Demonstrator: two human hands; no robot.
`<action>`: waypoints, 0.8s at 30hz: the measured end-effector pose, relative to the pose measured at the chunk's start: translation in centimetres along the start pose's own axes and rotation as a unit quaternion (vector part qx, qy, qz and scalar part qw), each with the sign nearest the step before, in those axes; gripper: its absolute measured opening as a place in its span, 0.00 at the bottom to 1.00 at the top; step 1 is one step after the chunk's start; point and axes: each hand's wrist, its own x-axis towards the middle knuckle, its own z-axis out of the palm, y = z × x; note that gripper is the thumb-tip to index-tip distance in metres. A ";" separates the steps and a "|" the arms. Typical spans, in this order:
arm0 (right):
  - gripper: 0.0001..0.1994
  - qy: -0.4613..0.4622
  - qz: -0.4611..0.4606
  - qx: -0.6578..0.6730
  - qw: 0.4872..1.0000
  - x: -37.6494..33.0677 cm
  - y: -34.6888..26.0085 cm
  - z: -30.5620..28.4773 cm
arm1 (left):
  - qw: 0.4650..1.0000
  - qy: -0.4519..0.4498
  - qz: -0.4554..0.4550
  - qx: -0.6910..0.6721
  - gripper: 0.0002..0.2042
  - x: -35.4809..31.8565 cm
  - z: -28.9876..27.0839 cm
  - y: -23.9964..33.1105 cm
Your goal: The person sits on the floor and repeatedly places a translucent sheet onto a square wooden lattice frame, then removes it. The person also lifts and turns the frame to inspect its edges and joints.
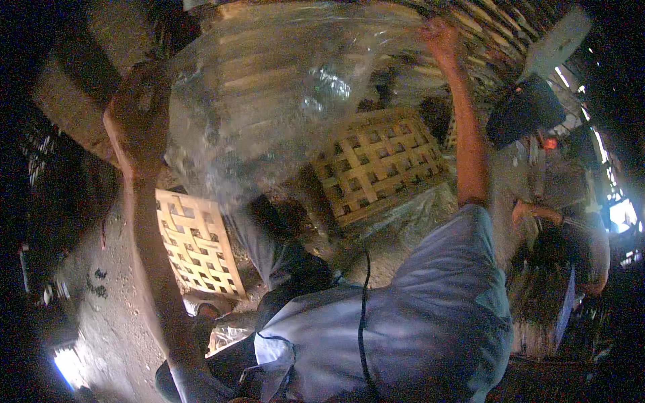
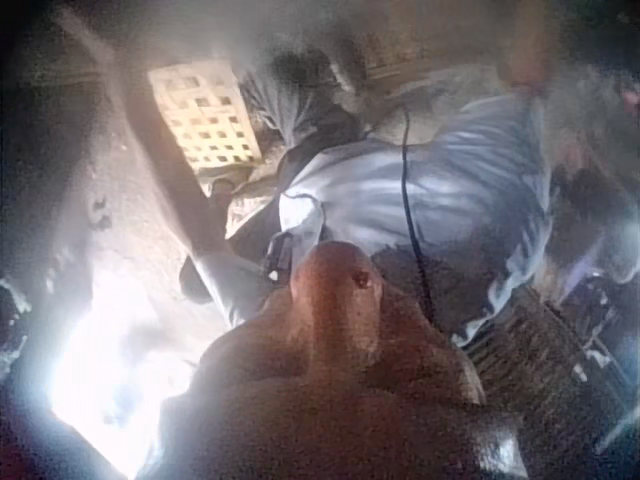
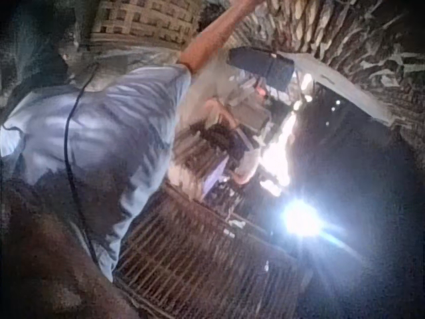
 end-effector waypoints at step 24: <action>0.19 -0.234 0.193 -0.503 0.809 -37.4 28.4 2.5 | 0.953 -0.244 0.164 -0.073 0.14 -37.4 18.4 3.0</action>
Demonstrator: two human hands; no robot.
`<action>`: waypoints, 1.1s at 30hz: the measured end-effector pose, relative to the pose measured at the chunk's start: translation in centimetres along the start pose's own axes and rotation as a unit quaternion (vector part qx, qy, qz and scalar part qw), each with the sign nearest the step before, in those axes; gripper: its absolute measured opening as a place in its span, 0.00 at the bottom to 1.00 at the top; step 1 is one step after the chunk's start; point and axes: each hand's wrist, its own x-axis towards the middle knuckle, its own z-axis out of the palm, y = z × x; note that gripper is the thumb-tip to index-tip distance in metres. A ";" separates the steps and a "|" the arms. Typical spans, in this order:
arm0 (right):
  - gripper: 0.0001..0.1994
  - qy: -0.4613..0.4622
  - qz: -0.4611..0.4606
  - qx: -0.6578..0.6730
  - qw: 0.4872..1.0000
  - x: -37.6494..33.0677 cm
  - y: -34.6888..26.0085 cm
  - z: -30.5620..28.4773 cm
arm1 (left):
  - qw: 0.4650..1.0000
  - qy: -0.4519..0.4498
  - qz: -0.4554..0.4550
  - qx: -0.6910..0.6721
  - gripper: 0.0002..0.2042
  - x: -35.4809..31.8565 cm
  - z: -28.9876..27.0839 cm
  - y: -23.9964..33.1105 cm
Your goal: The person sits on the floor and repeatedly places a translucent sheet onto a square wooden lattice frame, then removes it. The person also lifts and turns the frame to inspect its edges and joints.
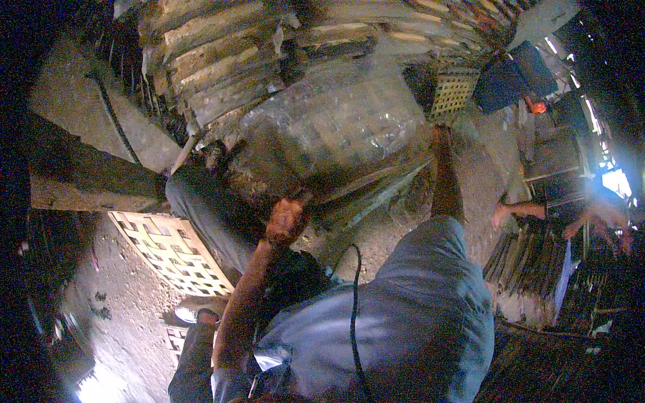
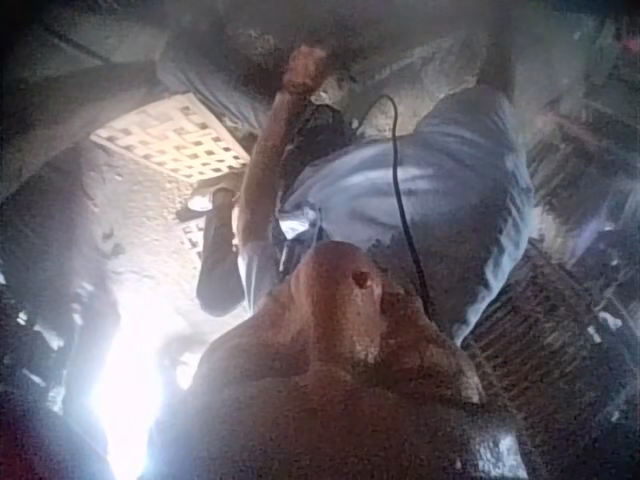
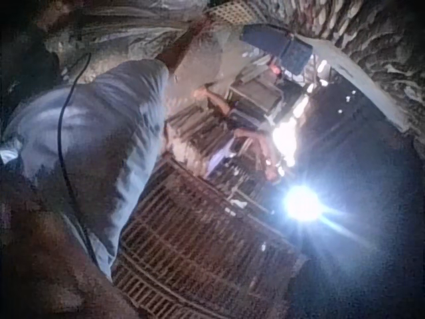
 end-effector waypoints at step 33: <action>0.27 0.070 -0.126 0.534 0.833 -1.0 -32.4 -25.4 | 0.902 -0.051 -0.305 -0.301 0.18 1.4 -24.6 1.1</action>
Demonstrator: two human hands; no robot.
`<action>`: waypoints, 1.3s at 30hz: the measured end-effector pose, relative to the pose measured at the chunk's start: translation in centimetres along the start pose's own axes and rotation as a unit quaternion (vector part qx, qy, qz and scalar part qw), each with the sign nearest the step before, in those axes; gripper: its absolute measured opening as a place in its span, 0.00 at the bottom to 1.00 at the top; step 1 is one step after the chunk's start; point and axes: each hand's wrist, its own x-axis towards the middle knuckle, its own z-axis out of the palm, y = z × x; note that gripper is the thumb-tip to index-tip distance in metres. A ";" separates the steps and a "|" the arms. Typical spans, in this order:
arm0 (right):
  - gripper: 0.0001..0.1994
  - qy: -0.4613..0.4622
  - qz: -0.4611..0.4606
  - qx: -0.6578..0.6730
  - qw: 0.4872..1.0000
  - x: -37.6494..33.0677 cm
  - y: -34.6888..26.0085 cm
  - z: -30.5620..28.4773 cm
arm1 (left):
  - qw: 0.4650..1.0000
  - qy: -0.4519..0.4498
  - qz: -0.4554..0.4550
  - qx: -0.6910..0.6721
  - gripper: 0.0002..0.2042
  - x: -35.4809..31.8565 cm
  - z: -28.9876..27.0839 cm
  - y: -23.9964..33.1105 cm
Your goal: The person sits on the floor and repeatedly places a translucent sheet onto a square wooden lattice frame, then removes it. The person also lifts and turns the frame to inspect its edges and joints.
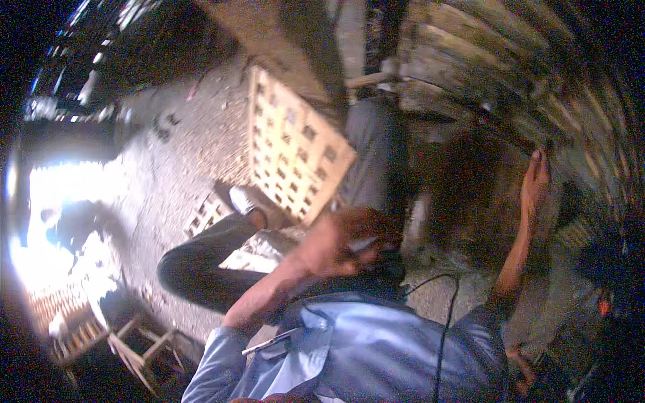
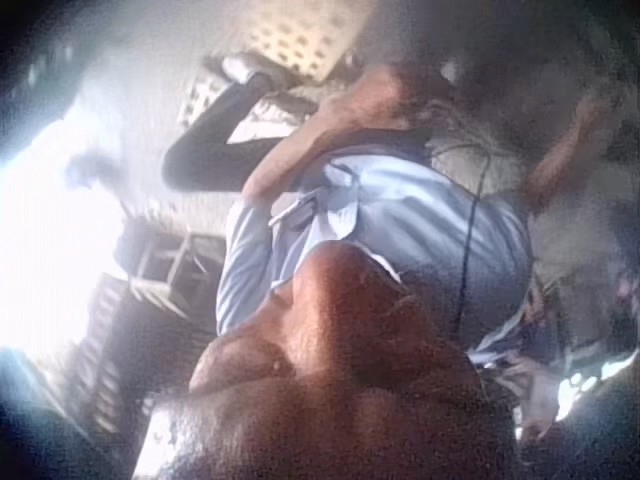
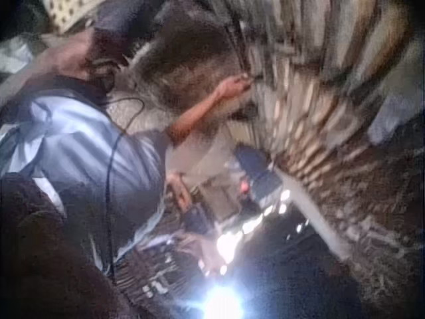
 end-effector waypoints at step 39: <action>0.16 -0.252 -0.348 0.261 0.864 -4.1 -38.4 -3.3 | 0.586 0.716 -0.197 -0.326 0.20 -23.1 -10.6 -12.0</action>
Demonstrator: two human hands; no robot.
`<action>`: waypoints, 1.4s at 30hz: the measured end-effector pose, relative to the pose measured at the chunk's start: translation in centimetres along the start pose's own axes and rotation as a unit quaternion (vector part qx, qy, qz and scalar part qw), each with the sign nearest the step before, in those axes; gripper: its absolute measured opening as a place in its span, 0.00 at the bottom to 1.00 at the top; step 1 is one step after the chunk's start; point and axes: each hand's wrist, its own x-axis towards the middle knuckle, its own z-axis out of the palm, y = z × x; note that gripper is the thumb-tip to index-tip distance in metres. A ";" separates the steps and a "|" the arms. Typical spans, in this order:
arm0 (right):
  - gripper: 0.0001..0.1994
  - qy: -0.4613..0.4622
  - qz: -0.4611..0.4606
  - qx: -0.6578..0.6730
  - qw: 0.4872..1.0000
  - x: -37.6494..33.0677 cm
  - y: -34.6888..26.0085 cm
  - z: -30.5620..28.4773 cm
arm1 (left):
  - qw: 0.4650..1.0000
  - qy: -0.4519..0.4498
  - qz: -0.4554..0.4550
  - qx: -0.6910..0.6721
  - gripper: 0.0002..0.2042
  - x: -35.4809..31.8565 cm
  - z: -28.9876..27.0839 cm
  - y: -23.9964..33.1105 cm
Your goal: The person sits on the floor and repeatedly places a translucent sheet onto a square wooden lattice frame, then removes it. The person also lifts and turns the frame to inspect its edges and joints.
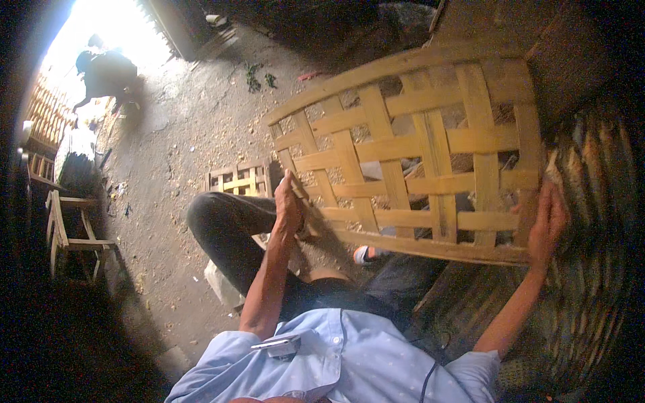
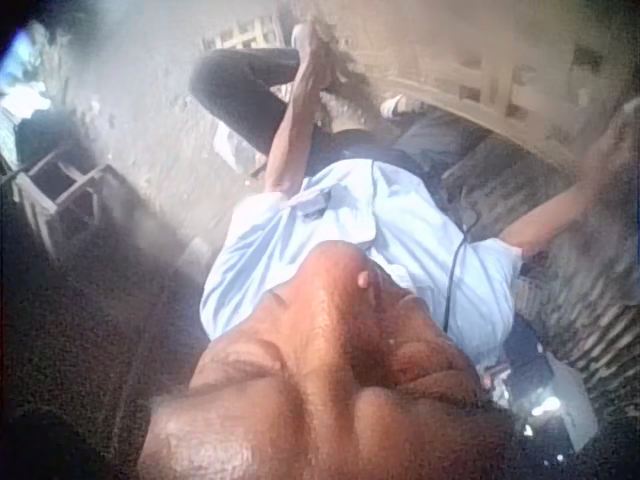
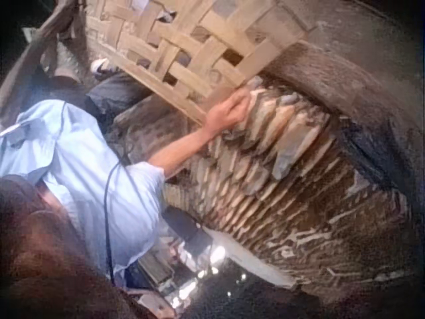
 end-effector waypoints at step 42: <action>0.22 0.093 0.448 -0.487 0.744 -54.2 32.8 -33.0 | 0.674 -0.663 -0.278 0.168 0.14 -21.6 22.9 -21.2</action>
